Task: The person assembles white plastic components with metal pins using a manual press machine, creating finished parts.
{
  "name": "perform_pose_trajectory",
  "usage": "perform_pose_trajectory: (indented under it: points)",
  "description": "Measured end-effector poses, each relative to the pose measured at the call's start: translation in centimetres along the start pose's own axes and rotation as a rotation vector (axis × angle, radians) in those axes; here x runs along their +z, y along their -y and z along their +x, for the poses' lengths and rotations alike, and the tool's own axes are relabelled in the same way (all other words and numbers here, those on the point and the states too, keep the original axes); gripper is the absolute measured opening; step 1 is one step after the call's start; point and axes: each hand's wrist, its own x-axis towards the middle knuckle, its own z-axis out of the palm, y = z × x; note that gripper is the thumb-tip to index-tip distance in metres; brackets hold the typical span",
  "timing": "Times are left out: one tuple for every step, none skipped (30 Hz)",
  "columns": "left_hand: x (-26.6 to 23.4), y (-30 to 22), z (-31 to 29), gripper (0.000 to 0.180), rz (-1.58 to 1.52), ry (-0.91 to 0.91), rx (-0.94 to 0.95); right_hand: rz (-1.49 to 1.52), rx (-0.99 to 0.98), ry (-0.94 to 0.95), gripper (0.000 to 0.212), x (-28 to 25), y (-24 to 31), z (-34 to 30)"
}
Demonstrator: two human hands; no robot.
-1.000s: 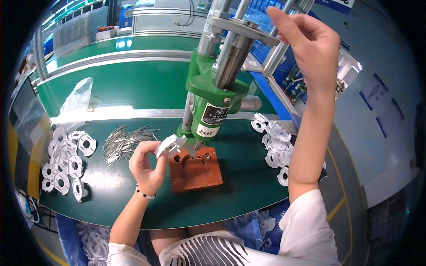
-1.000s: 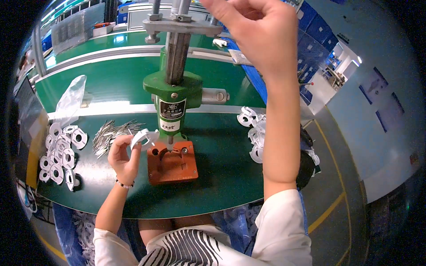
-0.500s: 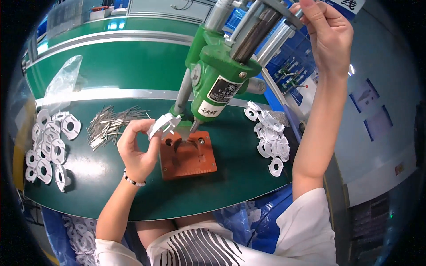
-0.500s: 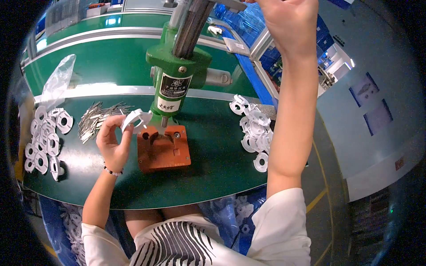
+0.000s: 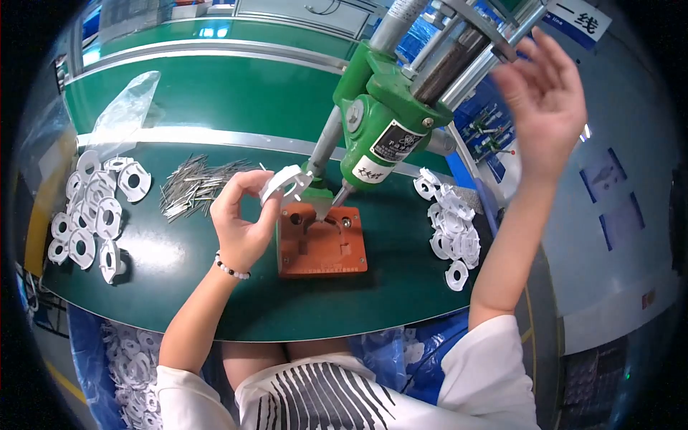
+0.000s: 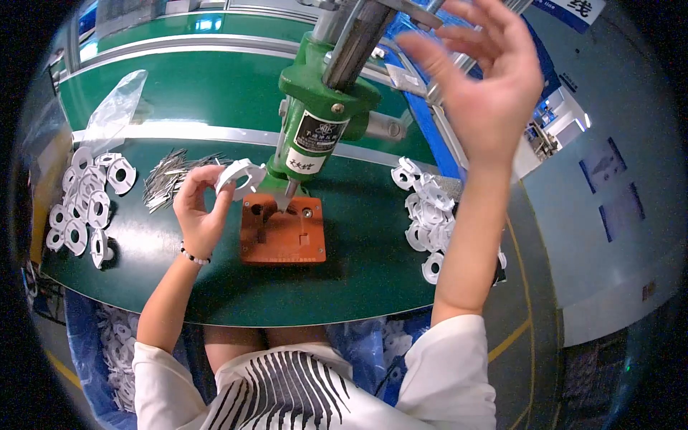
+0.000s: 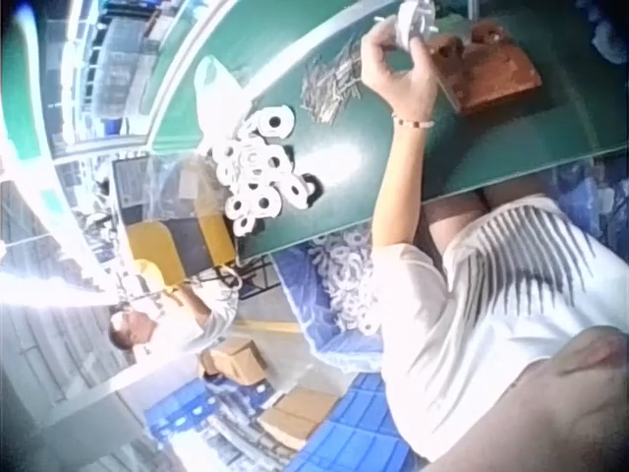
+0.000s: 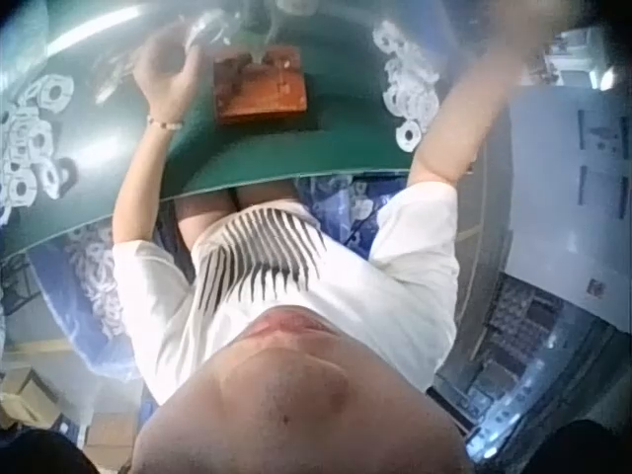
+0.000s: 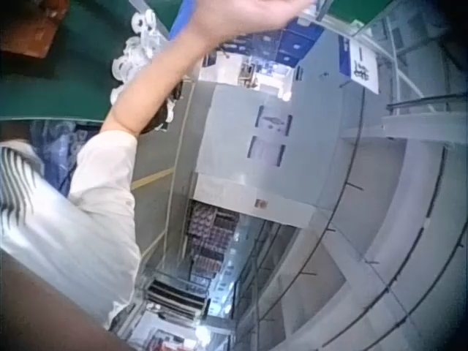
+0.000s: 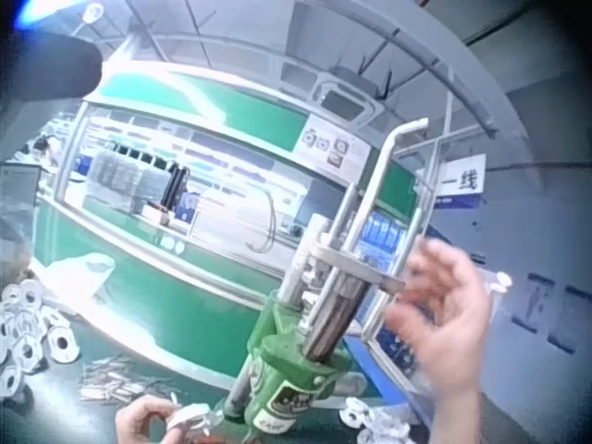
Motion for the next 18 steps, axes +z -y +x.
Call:
perform_pose_trajectory:
  points:
    - [0.2, -0.1, 0.0, 0.020, -0.005, 0.005, -0.003, -0.003, -0.003, 0.002, 0.047, 0.5, -0.3, -0.7]
    - [0.3, -0.1, 0.1, 0.020, -0.009, 0.001, -0.002, -0.161, -0.184, -0.065, 0.046, 1.1, -0.5, -1.1]
    - [0.3, -0.1, -0.1, 0.020, -0.006, 0.011, -0.008, -0.321, -0.354, -0.131, 0.046, 1.4, -0.5, -1.6]
    - [0.2, -0.1, -0.2, 0.020, -0.004, 0.020, -0.014, -0.349, -0.439, -0.178, 0.037, 1.6, -0.9, -1.3]
    - [0.2, -0.1, -0.3, 0.020, -0.008, 0.025, -0.019, -0.354, -0.435, -0.173, 0.037, 1.5, -0.7, -1.0]
    - [0.2, 0.0, -0.2, 0.020, -0.010, 0.024, -0.013, -0.491, -0.523, -0.165, 0.031, 1.4, -0.3, -0.5]
    - [0.2, 0.1, -0.1, 0.020, -0.011, 0.023, -0.006, -0.628, -0.611, -0.155, 0.026, 1.3, -0.2, 0.0]
    - [0.2, 0.1, -0.1, 0.020, -0.015, 0.024, -0.003, -0.496, -0.653, -0.188, 0.021, 1.3, -0.9, 0.3]
    - [0.2, 0.0, -0.1, 0.020, -0.019, 0.017, -0.001, -0.495, -0.661, -0.185, 0.021, 1.2, -1.2, 0.4]
    - [0.1, 0.0, 0.0, 0.020, -0.008, 0.022, 0.005, -0.543, -0.699, -0.186, 0.021, 1.0, -1.4, 0.4]
    - [0.1, 0.0, 0.0, 0.019, 0.004, 0.028, 0.010, -0.591, -0.734, -0.188, 0.021, 0.9, -1.6, 0.4]
    - [-0.1, 0.1, -0.1, 0.019, 0.010, 0.023, 0.005, -0.581, -0.733, -0.185, 0.021, 1.0, -1.8, 0.3]
    - [-0.2, 0.1, -0.2, 0.019, 0.026, 0.033, 0.020, -0.600, -0.693, -0.221, 0.020, 1.2, -2.0, 0.2]
    - [-0.3, 0.2, -0.1, 0.019, 0.047, 0.046, 0.034, -0.616, -0.647, -0.257, 0.019, 1.3, -2.2, 0.0]
    - [-0.9, -0.1, -0.3, 0.020, 0.114, 0.048, 0.040, -0.567, -0.626, -0.262, 0.019, 1.7, -2.2, 0.0]
    - [-0.9, -0.4, -0.1, 0.018, 0.180, 0.079, 0.078, -0.589, -0.663, -0.194, 0.021, 1.0, -1.7, 0.3]
    - [-0.8, -0.4, -0.1, 0.018, 0.151, 0.087, 0.084, -0.575, -0.696, -0.133, 0.024, 1.0, -1.6, 0.5]
    - [-0.8, -0.1, 0.0, 0.020, 0.189, 0.084, 0.132, -0.506, -0.586, -0.162, 0.034, 1.4, -1.5, 0.0]
